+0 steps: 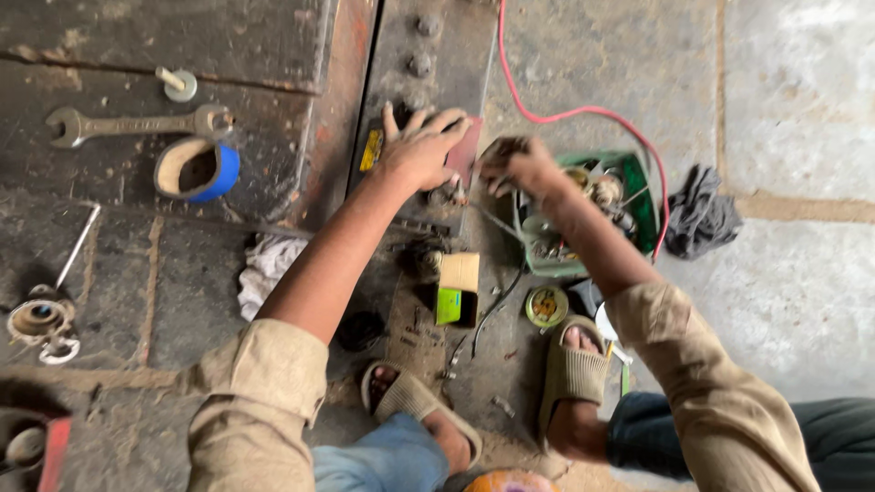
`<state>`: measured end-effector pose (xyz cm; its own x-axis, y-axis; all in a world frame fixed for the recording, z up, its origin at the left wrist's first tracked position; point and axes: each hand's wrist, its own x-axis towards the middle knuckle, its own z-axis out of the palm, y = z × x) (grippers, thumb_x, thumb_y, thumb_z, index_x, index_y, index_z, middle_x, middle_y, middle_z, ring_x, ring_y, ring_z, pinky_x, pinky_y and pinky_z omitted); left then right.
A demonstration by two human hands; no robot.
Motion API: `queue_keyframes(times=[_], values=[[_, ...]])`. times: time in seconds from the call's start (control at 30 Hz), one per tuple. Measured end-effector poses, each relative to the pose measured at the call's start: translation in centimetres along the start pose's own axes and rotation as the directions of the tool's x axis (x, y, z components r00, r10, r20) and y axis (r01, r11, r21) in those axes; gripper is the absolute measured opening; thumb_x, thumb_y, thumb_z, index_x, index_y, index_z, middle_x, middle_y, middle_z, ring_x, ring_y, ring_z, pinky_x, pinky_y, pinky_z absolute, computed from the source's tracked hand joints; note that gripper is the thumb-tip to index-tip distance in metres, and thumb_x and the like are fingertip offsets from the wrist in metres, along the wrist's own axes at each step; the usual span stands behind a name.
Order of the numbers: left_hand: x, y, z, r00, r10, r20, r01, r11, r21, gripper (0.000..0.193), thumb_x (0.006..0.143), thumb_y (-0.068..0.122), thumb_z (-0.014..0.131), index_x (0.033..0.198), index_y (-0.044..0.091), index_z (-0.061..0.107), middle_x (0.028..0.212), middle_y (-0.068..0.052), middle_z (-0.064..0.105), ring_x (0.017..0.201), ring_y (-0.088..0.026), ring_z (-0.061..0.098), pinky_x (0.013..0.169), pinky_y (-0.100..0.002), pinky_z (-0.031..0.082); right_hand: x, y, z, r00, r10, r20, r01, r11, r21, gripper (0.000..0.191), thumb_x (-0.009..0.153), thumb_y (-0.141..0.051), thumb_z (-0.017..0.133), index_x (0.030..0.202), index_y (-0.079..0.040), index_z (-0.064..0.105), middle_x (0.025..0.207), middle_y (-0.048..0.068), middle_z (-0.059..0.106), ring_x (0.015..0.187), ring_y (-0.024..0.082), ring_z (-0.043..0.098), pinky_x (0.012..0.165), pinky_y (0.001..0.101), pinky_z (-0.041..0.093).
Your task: The person sits on the floor and handles small electrical components, including a circular metal housing and a small metal pin. They open a small box, remove a pin, and rub it on a sanding block. They then place the pin into the circular housing and continue to manipulate the parts.
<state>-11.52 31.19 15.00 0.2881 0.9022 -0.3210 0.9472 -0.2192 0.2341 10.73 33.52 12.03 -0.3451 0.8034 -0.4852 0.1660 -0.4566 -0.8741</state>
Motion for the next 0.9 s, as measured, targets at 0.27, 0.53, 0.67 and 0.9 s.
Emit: queue_keyframes(times=[0.27, 0.53, 0.67, 0.9], values=[[-0.2, 0.2, -0.2, 1.0, 0.015, -0.023, -0.015, 1.0, -0.009, 0.098, 0.077, 0.042, 0.085, 0.159, 0.031, 0.032, 0.165, 0.011, 0.026, 0.152, -0.028, 0.025, 0.117, -0.076, -0.001, -0.6, 0.8, 0.6, 0.994, -0.11, 0.029, 0.11, 0.994, -0.025, 0.015, 0.092, -0.01, 0.079, 0.092, 0.0, 0.067, 0.079, 0.008, 0.071, 0.06, 0.012, 0.069, 0.054, 0.0259, 0.056], [0.1, 0.1, -0.1, 1.0, -0.006, 0.017, 0.006, 1.0, 0.014, 0.095, 0.078, 0.041, 0.084, 0.158, 0.034, 0.032, 0.166, 0.012, 0.024, 0.152, -0.026, 0.024, 0.118, -0.075, -0.002, -0.7, 0.1, 1.4, 0.974, -0.201, -0.101, 0.194, 0.978, -0.074, 0.008, 0.093, -0.009, 0.074, 0.09, -0.002, 0.072, 0.076, 0.01, 0.071, 0.058, 0.014, 0.067, 0.051, 0.028, 0.054], [0.2, 0.0, 0.0, 0.999, -0.019, 0.033, 0.019, 1.0, 0.009, 0.096, 0.078, 0.043, 0.085, 0.157, 0.035, 0.031, 0.166, 0.012, 0.022, 0.152, -0.025, 0.023, 0.117, -0.076, -0.003, -4.7, -1.7, 2.4, 0.815, -0.552, -0.173, 0.547, 0.833, -0.082, 0.012, 0.098, -0.005, 0.076, 0.098, 0.0, 0.065, 0.089, 0.009, 0.071, 0.074, 0.013, 0.069, 0.065, 0.0263, 0.057], [-0.1, 0.0, 0.2, 0.999, 0.01, -0.041, -0.01, 1.0, 0.001, 0.095, 0.075, 0.039, 0.086, 0.156, 0.034, 0.037, 0.162, 0.013, 0.03, 0.151, -0.026, 0.028, 0.117, -0.077, 0.001, -16.6, -2.8, 5.8, 0.17, -0.98, 0.102, 0.767, 0.066, -0.638, 0.022, 0.089, 0.008, 0.08, 0.1, 0.0, 0.063, 0.105, 0.019, 0.073, 0.088, 0.028, 0.075, 0.073, 0.0317, 0.058]])
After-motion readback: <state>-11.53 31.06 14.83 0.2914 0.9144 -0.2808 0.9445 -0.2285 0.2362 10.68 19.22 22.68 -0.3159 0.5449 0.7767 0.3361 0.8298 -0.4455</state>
